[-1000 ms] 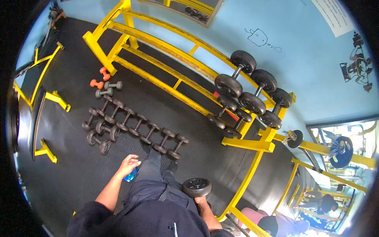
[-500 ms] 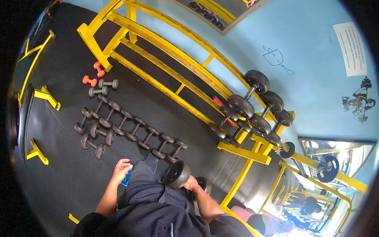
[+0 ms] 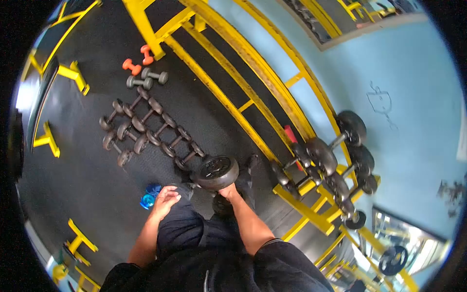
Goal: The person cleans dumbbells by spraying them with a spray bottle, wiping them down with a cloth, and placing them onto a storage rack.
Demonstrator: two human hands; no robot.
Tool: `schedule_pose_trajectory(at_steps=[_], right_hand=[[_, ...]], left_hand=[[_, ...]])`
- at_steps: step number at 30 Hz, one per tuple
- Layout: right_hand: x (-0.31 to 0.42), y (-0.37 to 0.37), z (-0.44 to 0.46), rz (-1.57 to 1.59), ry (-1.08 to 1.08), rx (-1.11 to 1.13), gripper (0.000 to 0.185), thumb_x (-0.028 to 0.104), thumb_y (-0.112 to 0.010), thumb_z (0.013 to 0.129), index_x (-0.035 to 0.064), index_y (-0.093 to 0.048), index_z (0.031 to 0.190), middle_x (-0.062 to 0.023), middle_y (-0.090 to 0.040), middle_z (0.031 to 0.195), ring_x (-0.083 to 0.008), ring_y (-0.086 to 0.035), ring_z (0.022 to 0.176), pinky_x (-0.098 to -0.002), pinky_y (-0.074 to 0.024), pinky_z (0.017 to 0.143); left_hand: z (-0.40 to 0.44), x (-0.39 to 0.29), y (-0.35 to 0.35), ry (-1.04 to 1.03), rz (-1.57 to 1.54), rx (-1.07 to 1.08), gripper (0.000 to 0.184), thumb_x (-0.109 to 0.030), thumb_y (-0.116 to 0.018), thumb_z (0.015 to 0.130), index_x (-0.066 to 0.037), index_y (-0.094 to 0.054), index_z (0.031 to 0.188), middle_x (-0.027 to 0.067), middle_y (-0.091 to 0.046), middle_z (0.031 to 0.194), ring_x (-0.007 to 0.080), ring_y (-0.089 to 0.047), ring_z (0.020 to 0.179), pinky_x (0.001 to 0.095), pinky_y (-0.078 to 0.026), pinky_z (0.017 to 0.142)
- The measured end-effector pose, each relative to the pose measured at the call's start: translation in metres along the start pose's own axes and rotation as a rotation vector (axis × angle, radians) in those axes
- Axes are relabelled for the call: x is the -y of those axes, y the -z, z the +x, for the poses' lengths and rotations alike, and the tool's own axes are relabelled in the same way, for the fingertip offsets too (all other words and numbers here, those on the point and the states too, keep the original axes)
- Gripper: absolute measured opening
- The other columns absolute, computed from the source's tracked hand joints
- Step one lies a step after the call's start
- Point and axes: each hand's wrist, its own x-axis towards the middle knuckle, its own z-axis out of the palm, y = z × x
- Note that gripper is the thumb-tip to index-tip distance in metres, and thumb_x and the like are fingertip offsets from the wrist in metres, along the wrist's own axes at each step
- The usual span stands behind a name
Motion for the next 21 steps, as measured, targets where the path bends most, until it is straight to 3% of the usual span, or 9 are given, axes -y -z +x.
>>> schedule_pose_trajectory(at_steps=[1, 3, 4, 5, 7, 13, 17, 21], right_hand=[[0.002, 0.010, 0.007, -0.013, 0.007, 0.040, 0.034, 0.023, -0.059, 0.086, 0.0079, -0.060, 0.116, -0.0081, -0.067, 0.103, -0.0276, -0.065, 0.082, -0.0385, -0.0518, 0.073], [0.001, 0.022, 0.026, 0.493, -0.400, -0.036, 0.011, 0.014, -0.058, 0.088, 0.0098, -0.060, 0.098, -0.0037, -0.058, 0.072, -0.0152, -0.050, 0.051, -0.0321, -0.0413, 0.045], [-0.010, 0.030, 0.036, 0.599, -0.420, -0.115, 0.007, 0.007, -0.061, 0.083, 0.0099, -0.060, 0.090, -0.0027, -0.054, 0.063, -0.0167, -0.049, 0.049, -0.0322, -0.0418, 0.045], [-0.033, 0.038, 0.046, 0.663, -0.458, -0.057, 0.011, 0.002, -0.064, 0.077, 0.0086, -0.061, 0.085, -0.0038, -0.052, 0.061, -0.0176, -0.048, 0.047, -0.0322, -0.0416, 0.044], [-0.049, 0.064, 0.064, 0.777, -0.567, -0.120, 0.013, -0.001, -0.066, 0.072, 0.0067, -0.061, 0.080, -0.0053, -0.054, 0.062, -0.0189, -0.048, 0.046, -0.0328, -0.0423, 0.045], [-0.098, 0.151, 0.119, 0.939, -0.597, -0.507, 0.007, 0.007, -0.066, 0.072, 0.0043, -0.059, 0.073, -0.0088, -0.052, 0.057, -0.0234, -0.050, 0.045, -0.0381, -0.0458, 0.051], [-0.133, 0.214, 0.153, 1.085, -0.586, -0.488, 0.015, 0.011, -0.063, 0.072, 0.0102, -0.048, 0.068, -0.0049, -0.046, 0.059, -0.0226, -0.051, 0.053, -0.0381, -0.0486, 0.058], [-0.141, 0.255, 0.181, 1.014, -0.582, -0.609, 0.017, 0.010, -0.063, 0.072, 0.0099, -0.046, 0.070, -0.0029, -0.044, 0.059, -0.0197, -0.045, 0.054, -0.0367, -0.0447, 0.058]], left_hand=[[0.001, 0.000, -0.017, 0.014, 0.019, -0.041, 0.041, -0.011, -0.073, 0.081, -0.008, -0.054, 0.117, 0.0080, -0.061, 0.099, 0.0140, -0.059, 0.087, 0.0293, -0.049, 0.079], [0.008, 0.017, -0.049, 0.006, 0.023, -0.094, 0.045, -0.014, -0.074, 0.080, -0.007, -0.053, 0.119, 0.0107, -0.061, 0.102, 0.0155, -0.061, 0.087, 0.0303, -0.050, 0.078], [0.008, 0.026, -0.066, -0.006, 0.052, -0.102, 0.048, -0.016, -0.075, 0.079, -0.006, -0.051, 0.120, 0.0135, -0.061, 0.105, 0.0170, -0.062, 0.087, 0.0312, -0.051, 0.077], [0.006, 0.035, -0.084, 0.025, 0.058, -0.115, 0.048, -0.016, -0.075, 0.079, -0.006, -0.051, 0.120, 0.0135, -0.061, 0.105, 0.0170, -0.062, 0.087, 0.0312, -0.051, 0.077], [0.011, 0.047, -0.124, 0.057, -0.067, -0.110, 0.051, -0.016, -0.075, 0.079, -0.007, -0.050, 0.122, 0.0147, -0.061, 0.105, 0.0176, -0.062, 0.088, 0.0323, -0.051, 0.078], [0.071, 0.055, -0.235, 0.179, 0.057, 0.042, 0.064, -0.028, -0.077, 0.077, -0.008, -0.047, 0.130, 0.0185, -0.061, 0.112, 0.0232, -0.061, 0.095, 0.0361, -0.050, 0.084], [0.133, 0.037, -0.286, 0.272, 0.094, 0.165, 0.079, -0.039, -0.075, 0.077, -0.006, -0.039, 0.139, 0.0205, -0.058, 0.118, 0.0280, -0.059, 0.105, 0.0377, -0.048, 0.090], [0.175, 0.037, -0.315, 0.334, 0.106, 0.277, 0.091, -0.045, -0.074, 0.075, -0.005, -0.031, 0.144, 0.0215, -0.055, 0.124, 0.0305, -0.058, 0.108, 0.0381, -0.046, 0.093]])
